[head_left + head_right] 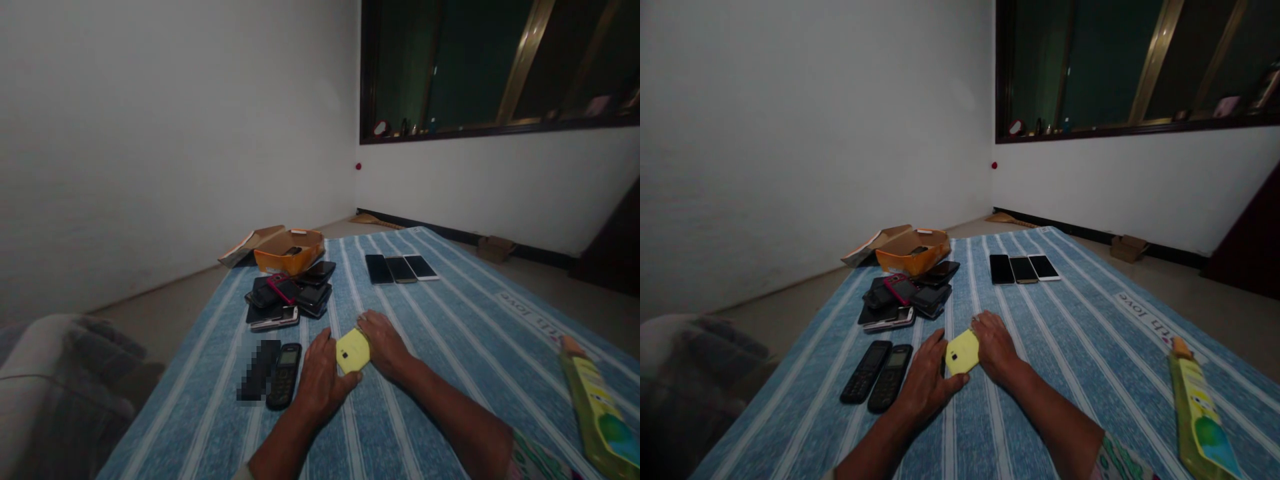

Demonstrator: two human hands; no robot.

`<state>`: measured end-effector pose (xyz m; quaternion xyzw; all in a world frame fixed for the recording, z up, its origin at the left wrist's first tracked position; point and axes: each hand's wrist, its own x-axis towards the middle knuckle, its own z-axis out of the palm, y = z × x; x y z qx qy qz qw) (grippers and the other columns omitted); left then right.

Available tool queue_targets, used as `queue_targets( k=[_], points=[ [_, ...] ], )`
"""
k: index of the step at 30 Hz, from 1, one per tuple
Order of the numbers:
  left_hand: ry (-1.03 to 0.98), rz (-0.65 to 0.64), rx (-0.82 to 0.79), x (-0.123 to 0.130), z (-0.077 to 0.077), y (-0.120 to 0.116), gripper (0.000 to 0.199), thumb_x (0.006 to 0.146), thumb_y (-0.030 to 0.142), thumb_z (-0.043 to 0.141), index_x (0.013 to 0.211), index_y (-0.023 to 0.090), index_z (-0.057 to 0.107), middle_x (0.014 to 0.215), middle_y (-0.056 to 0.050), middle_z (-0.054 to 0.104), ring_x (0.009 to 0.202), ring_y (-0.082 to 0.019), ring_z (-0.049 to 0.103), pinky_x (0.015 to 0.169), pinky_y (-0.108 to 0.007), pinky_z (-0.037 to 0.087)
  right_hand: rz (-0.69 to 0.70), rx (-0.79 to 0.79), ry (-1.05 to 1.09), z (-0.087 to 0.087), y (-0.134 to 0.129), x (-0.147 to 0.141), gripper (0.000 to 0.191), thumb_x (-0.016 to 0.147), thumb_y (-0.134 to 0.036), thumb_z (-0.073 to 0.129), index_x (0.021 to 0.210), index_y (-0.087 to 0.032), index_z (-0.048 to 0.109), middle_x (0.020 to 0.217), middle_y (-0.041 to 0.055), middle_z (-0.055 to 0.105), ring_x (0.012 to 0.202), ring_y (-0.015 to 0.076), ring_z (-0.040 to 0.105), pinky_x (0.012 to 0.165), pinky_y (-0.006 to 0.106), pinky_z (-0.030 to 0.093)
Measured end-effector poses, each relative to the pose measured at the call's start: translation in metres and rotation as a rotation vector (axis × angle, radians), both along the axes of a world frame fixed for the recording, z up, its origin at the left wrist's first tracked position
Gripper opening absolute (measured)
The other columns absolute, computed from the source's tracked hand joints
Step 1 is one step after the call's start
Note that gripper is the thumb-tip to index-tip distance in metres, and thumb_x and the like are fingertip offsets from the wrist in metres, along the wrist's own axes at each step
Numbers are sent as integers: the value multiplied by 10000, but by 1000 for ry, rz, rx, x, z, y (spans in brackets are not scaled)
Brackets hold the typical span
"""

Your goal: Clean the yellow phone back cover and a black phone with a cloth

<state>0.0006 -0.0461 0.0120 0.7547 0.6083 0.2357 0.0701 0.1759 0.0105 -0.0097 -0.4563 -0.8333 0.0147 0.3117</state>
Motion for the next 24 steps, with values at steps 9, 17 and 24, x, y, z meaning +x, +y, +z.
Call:
queue_targets(
  k=[9, 17, 24],
  points=[
    [-4, -40, 91, -6, -18, 5, 568, 696, 300, 673, 1230, 143, 559, 1411, -189, 504, 1339, -334, 455, 1109, -495, 382, 307, -83, 36, 12, -22, -24, 314, 902, -91, 435, 1156, -150, 608, 1183, 124, 603, 1164, 227, 509, 1034, 400, 389],
    [2, -41, 77, -5, -13, 3, 495, 673, 322, 705, 1123, 142, 605, 1395, -198, 515, 1336, -358, 450, 1089, -510, 399, 206, -68, 40, 13, -16, -15, 262, 911, -117, 465, 1109, -159, 632, 1139, 113, 614, 1131, 233, 509, 1020, 398, 384],
    [-24, -44, 76, -5, -12, 4, 528, 645, 325, 761, 1105, 115, 608, 1388, -225, 512, 1320, -380, 464, 1079, -530, 408, 198, -45, 128, 9, -17, -13, 198, 944, -155, 459, 1004, -163, 648, 1015, 110, 614, 978, 221, 546, 899, 384, 448]
  ],
)
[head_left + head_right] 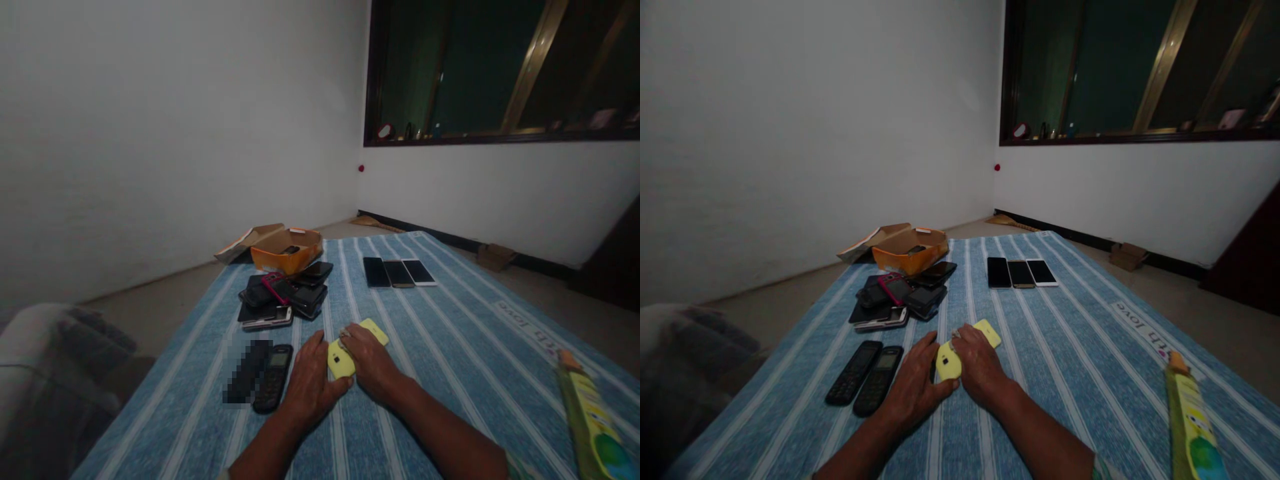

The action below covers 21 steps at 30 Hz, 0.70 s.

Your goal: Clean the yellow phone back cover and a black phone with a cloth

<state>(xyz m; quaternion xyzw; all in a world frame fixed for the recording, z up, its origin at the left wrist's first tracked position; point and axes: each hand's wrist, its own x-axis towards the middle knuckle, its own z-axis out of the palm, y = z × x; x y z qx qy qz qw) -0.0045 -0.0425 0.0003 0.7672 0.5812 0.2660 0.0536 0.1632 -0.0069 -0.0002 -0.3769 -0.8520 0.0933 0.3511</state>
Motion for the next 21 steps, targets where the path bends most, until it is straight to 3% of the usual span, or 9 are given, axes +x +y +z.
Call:
queue_targets(
  k=[4, 11, 16, 21],
  points=[
    [-2, 7, -5, 2, 1, -1, 523, 648, 315, 755, 1111, 122, 609, 1391, -221, 512, 1323, -385, 461, 1075, -546, 411, 78, -46, 117, 4, -5, -2, 223, 927, -118, 449, 980, -179, 657, 977, 93, 624, 936, 203, 571, 848, 340, 482],
    [-78, -12, 106, 4, 4, -1, 565, 652, 291, 714, 1181, 138, 588, 1317, -200, 578, 1241, -373, 543, 1023, -574, 456, 160, -161, 376, 13, -11, -5, 437, 767, 2, 407, 1032, -189, 698, 1044, 85, 666, 1011, 183, 611, 927, 327, 489],
    [-233, -145, 189, 10, 19, -5, 487, 751, 274, 639, 1221, 177, 554, 1204, -134, 649, 1140, -288, 613, 972, -481, 516, 152, -231, 584, 17, -18, -11, 537, 703, -20, 403, 1099, -216, 708, 1117, 63, 678, 1093, 178, 612, 1018, 353, 457],
    [-296, -126, 241, 17, 22, -11, 543, 782, 273, 630, 1296, 182, 479, 1179, -121, 653, 1065, -250, 646, 895, -407, 561, 102, -360, 735, 20, -24, -18, 515, 735, -72, 440, 1155, -225, 695, 1176, 55, 675, 1142, 195, 596, 1057, 378, 423]
  ],
)
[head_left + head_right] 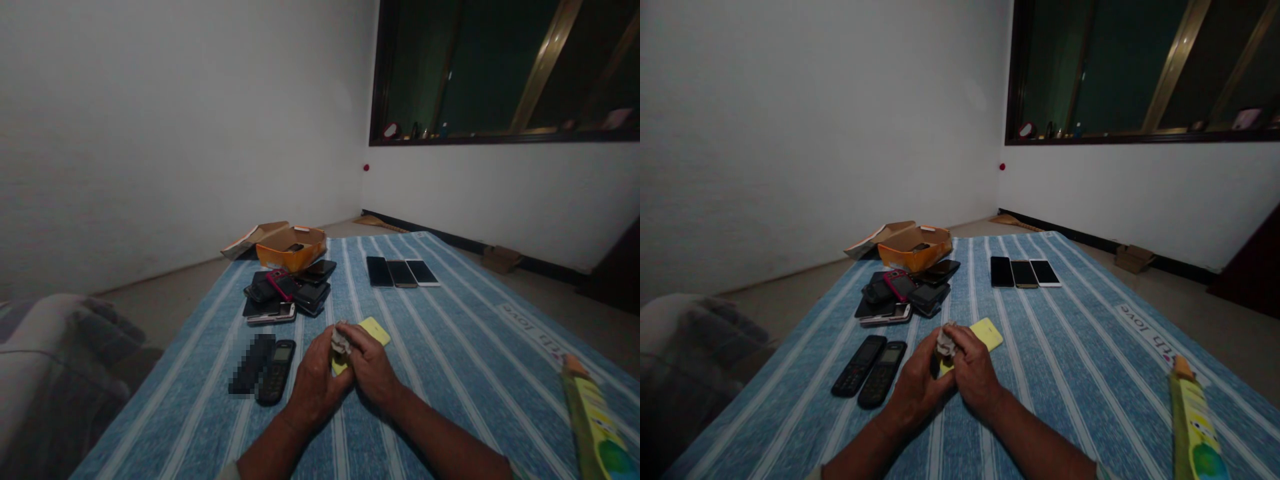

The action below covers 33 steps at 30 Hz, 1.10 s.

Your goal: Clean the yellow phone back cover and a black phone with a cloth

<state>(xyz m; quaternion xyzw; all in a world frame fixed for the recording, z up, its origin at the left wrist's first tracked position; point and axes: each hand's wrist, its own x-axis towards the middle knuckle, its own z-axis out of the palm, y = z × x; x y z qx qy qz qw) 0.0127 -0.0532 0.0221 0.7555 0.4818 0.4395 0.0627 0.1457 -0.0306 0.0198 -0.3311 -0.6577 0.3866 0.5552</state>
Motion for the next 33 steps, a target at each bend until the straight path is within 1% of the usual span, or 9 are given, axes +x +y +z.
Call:
queue_targets(
  k=[4, 7, 11, 14, 19, 23, 27, 29, 33],
  points=[
    [73, 35, 123, 3, -6, -2, 602, 814, 261, 613, 1371, 181, 400, 1205, -126, 640, 1082, -250, 638, 894, -387, 565, -10, -163, 89, 3, -2, -3, 528, 744, -121, 472, 1225, -231, 659, 1282, 47, 637, 1217, 213, 558, 1097, 401, 380],
    [149, 58, 236, 3, -10, -2, 547, 851, 236, 569, 1367, 156, 407, 1223, -155, 623, 1114, -266, 619, 915, -399, 561, -2, -253, 142, 5, -3, -3, 547, 735, -155, 507, 1263, -225, 634, 1334, 52, 605, 1257, 228, 528, 1121, 418, 343],
    [223, 79, 323, 3, -11, -2, 400, 892, 202, 493, 1287, 138, 494, 1223, -182, 598, 1133, -270, 604, 909, -386, 569, 20, -309, 147, 7, -4, -3, 469, 761, -209, 543, 1215, -211, 665, 1285, 73, 634, 1208, 240, 560, 1094, 421, 366],
    [189, 45, 324, 4, -5, -4, 301, 922, 188, 451, 1201, 132, 546, 1153, -169, 609, 1076, -236, 624, 881, -344, 579, 33, -275, 121, 8, -6, -4, 394, 781, -216, 546, 1143, -207, 701, 1202, 75, 669, 1152, 234, 589, 1059, 403, 397],
    [65, -58, 222, 5, 6, -5, 219, 913, 122, 424, 1044, 164, 594, 996, -91, 631, 944, -176, 640, 840, -300, 582, 48, -158, 14, 9, -7, -2, 313, 810, -199, 524, 1040, -214, 736, 1095, 68, 688, 1085, 220, 606, 1016, 374, 424],
    [52, -66, 159, 2, 2, -3, 222, 896, 102, 407, 972, 172, 603, 927, -72, 629, 874, -173, 634, 791, -316, 587, 48, -79, -101, 10, -6, 1, 334, 814, -171, 501, 1055, -212, 729, 1074, 65, 694, 1050, 210, 619, 978, 362, 452],
    [89, -15, 130, -2, -5, -1, 215, 887, 103, 398, 935, 175, 595, 889, -73, 617, 834, -188, 617, 770, -348, 585, -44, -15, -196, 14, -7, 3, 411, 757, -125, 516, 1114, -203, 705, 1086, 70, 697, 1049, 210, 625, 969, 362, 468],
    [105, 6, 132, -3, -7, 0, 211, 880, 105, 400, 940, 173, 590, 896, -76, 615, 837, -193, 615, 764, -352, 583, -62, -6, -228, 16, -9, 4, 410, 741, -135, 549, 1116, -199, 703, 1083, 75, 698, 1036, 215, 630, 963, 368, 475],
    [103, 4, 145, -3, -9, -1, 213, 861, 100, 406, 962, 162, 584, 938, -91, 615, 872, -203, 614, 776, -356, 579, -21, -41, -244, 19, -9, 5, 409, 721, -171, 611, 1120, -179, 704, 1086, 94, 701, 1024, 229, 636, 960, 385, 475]
  ],
)
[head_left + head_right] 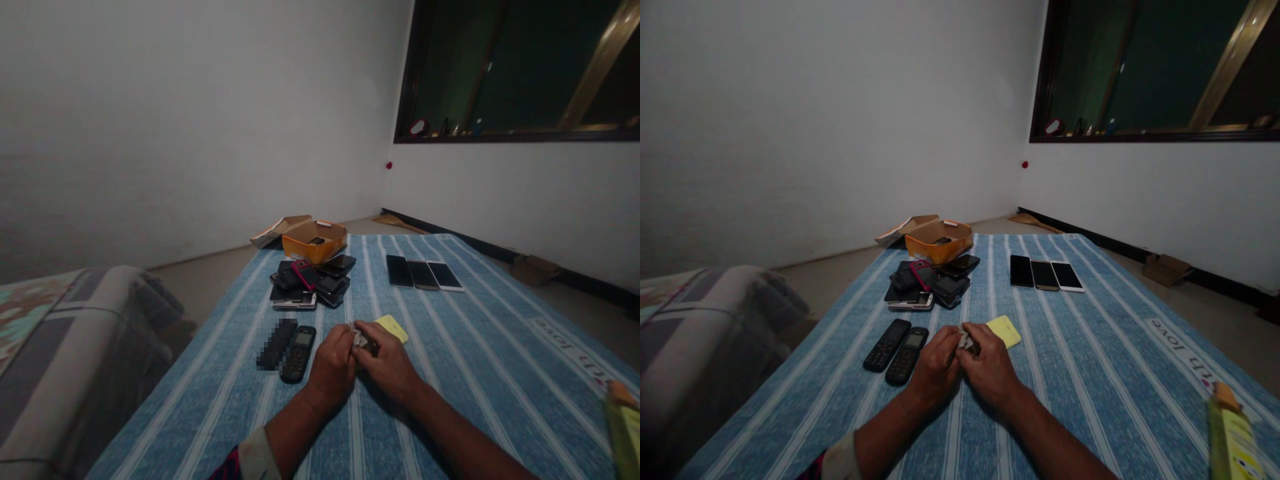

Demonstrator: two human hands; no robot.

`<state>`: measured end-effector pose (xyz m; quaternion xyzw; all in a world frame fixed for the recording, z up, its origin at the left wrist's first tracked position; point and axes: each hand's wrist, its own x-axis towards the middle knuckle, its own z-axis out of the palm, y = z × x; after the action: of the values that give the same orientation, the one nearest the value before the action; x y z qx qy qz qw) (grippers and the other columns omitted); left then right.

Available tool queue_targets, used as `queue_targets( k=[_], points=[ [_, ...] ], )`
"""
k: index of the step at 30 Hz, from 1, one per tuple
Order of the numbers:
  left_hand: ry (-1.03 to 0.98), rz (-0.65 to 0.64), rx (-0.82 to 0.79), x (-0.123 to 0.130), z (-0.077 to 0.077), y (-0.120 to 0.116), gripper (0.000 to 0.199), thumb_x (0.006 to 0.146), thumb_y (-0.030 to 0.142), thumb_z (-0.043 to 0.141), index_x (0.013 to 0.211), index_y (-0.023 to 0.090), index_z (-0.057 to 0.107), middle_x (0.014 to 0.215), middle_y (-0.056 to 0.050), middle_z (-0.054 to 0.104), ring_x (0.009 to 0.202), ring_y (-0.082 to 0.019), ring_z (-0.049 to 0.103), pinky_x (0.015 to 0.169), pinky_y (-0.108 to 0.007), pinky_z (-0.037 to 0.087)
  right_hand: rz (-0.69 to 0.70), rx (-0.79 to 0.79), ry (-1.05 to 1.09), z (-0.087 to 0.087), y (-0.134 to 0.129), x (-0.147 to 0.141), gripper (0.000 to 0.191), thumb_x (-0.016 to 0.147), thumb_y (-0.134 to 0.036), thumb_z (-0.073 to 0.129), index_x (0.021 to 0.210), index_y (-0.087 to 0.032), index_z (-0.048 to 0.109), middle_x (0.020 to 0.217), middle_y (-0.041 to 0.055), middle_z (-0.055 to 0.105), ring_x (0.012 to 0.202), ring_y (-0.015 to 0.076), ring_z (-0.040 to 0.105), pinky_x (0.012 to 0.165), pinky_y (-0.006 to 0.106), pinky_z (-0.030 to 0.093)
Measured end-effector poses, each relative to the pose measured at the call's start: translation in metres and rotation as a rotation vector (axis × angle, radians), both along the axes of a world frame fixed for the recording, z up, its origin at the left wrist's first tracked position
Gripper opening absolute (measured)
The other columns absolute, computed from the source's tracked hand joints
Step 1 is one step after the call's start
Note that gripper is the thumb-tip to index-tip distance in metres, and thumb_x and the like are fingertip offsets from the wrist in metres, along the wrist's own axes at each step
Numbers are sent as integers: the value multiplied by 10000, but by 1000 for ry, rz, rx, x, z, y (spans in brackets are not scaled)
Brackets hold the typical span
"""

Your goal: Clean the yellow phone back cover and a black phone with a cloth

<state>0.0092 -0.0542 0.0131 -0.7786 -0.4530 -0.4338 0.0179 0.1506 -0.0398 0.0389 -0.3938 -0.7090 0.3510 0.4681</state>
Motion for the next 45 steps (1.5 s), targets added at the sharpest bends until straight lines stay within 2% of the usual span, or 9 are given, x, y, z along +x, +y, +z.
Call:
queue_targets(
  k=[9, 15, 18, 22, 28, 33, 36, 41, 45],
  points=[
    [-11, -65, 59, 6, 2, -4, 154, 907, 134, 431, 896, 157, 583, 907, -101, 615, 858, -197, 603, 774, -338, 571, 70, -270, 190, -5, 9, 8, 530, 623, -179, 692, 1153, -174, 704, 1134, 107, 706, 1055, 277, 638, 960, 441, 468],
    [-51, -95, 28, 12, 10, -10, 197, 894, 118, 421, 1022, 173, 561, 967, -88, 616, 924, -192, 604, 826, -340, 558, 105, -328, 177, 0, 13, 16, 314, 602, -197, 716, 909, -161, 769, 867, 74, 731, 834, 261, 657, 789, 409, 514],
    [-72, -103, -16, 14, 11, -12, 262, 860, 81, 413, 1075, 179, 526, 981, -84, 608, 940, -196, 596, 841, -351, 550, 62, -253, 150, 2, 13, 18, 212, 641, -239, 703, 829, -169, 770, 794, 67, 712, 773, 242, 645, 727, 378, 510],
    [-95, -58, -64, 12, 5, -12, 402, 836, 109, 447, 1234, 169, 434, 1100, -118, 589, 1034, -226, 590, 887, -393, 536, -14, 0, 38, -2, 16, 21, 154, 726, -218, 607, 773, -200, 754, 820, 67, 703, 803, 224, 636, 762, 363, 504],
    [13, 207, -115, 4, -11, -16, 543, 776, 214, 545, 1288, 97, 403, 1170, -187, 570, 1096, -321, 566, 939, -524, 497, -19, 276, -195, -26, 16, 21, 293, 770, -94, 482, 878, -205, 730, 1010, 96, 685, 933, 222, 635, 837, 369, 508],
    [46, 322, -250, 1, -18, -23, 634, 735, 282, 607, 1309, 110, 402, 1157, -169, 590, 1109, -341, 559, 951, -547, 478, 206, 367, -423, -31, 1, 10, 323, 806, -15, 439, 884, -188, 700, 1105, 109, 651, 1015, 211, 604, 861, 335, 491],
    [41, 336, -281, 0, -20, -22, 694, 718, 284, 621, 1345, 117, 373, 1191, -168, 584, 1132, -340, 556, 978, -529, 463, 278, 384, -502, -27, -2, 3, 298, 810, 2, 458, 844, -186, 687, 1041, 93, 639, 968, 194, 594, 835, 304, 481],
    [10, 330, -293, -2, -24, -18, 691, 721, 272, 632, 1351, 146, 376, 1210, -162, 591, 1136, -336, 565, 978, -528, 461, 270, 386, -595, -23, 8, -8, 239, 828, -12, 494, 774, -168, 667, 892, 64, 590, 864, 180, 553, 746, 272, 443],
    [2, 304, -286, -4, -27, -17, 703, 745, 348, 642, 1351, 118, 371, 1239, -190, 580, 1161, -354, 553, 993, -551, 448, 209, 396, -647, -22, 13, -15, 217, 844, -29, 508, 790, -159, 673, 883, 68, 588, 893, 196, 530, 785, 297, 415]
  ],
)
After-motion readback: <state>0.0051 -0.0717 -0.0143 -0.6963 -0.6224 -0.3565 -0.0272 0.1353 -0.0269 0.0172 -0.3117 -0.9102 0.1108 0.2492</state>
